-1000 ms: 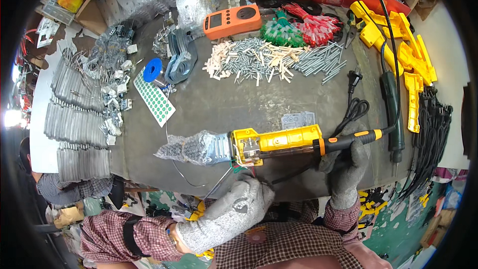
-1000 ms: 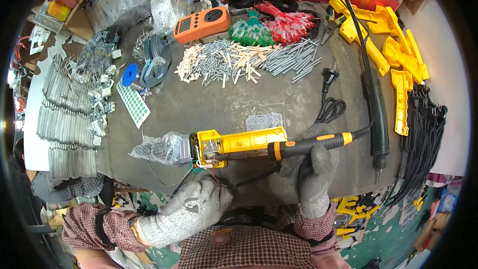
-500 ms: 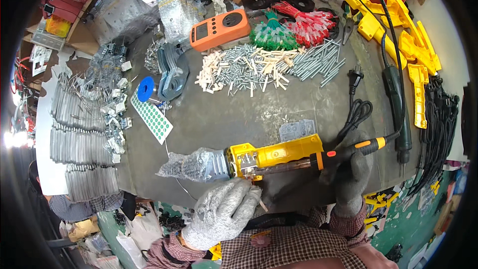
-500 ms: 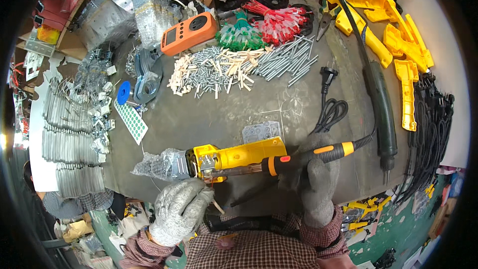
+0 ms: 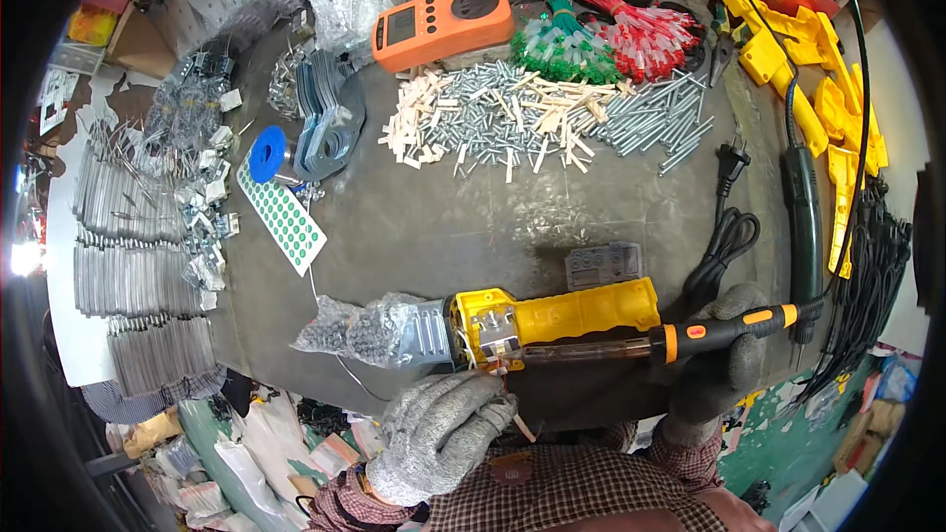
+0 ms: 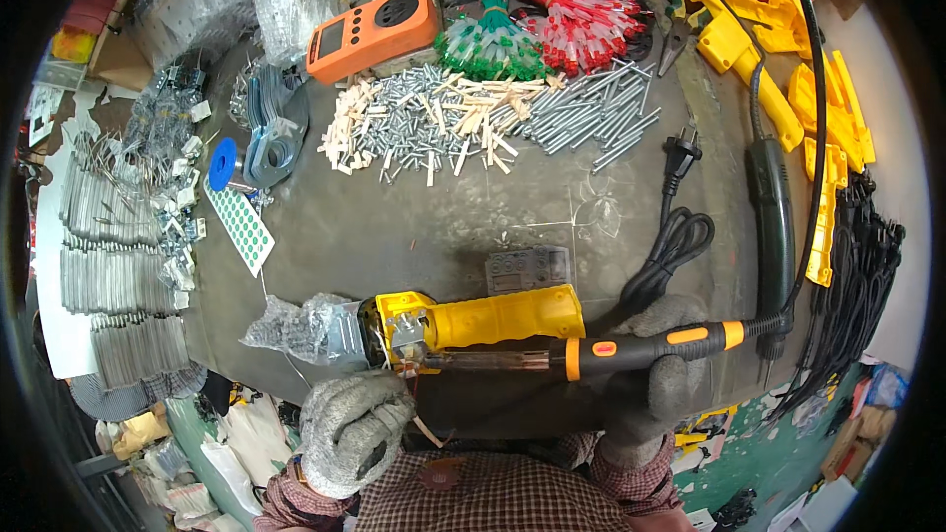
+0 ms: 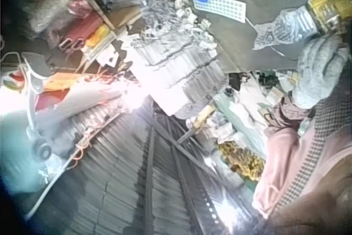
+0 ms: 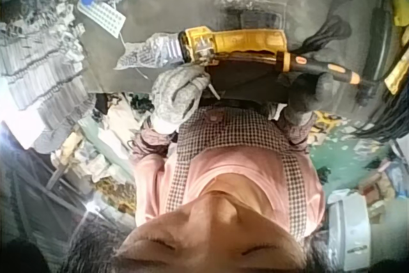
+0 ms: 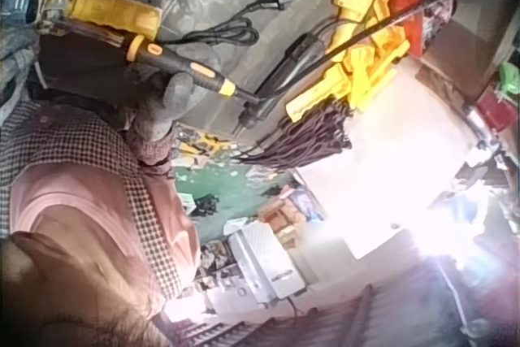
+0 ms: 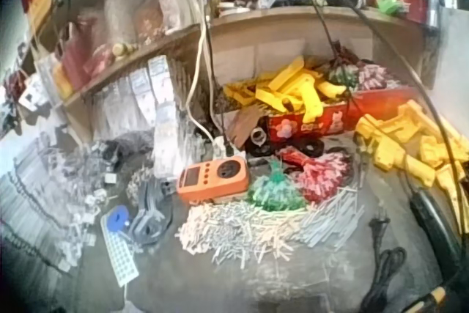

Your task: Assembling components into a yellow housing, including soldering wires and securing with a power screwdriver.

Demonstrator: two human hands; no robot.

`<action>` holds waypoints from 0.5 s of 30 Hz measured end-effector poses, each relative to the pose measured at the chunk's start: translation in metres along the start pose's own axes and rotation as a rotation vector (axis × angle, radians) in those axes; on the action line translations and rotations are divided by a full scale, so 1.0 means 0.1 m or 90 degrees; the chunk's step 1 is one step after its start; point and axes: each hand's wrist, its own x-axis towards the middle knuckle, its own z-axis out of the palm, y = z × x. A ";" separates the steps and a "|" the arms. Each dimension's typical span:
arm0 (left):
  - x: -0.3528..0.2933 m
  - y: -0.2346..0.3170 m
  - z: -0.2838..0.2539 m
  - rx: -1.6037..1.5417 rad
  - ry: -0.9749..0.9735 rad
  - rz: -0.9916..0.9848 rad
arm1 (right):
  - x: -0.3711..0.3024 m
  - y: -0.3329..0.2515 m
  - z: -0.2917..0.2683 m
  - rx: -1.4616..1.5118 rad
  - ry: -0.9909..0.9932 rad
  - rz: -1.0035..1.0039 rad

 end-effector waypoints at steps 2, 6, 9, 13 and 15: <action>0.01 0.01 -0.01 0.010 -0.015 -0.002 | -0.02 -0.01 0.05 0.024 0.006 0.000; 0.00 -0.03 0.01 -0.001 -0.015 0.002 | -0.01 -0.08 0.10 0.023 0.014 0.021; 0.02 -0.01 0.01 -0.008 -0.024 -0.005 | -0.02 0.00 -0.01 0.004 0.005 0.009; 0.01 0.00 0.02 0.013 0.001 -0.002 | -0.02 -0.10 0.03 -0.018 -0.045 0.063; -0.01 0.00 0.03 0.012 -0.007 -0.012 | -0.01 -0.14 0.15 -0.010 -0.045 0.064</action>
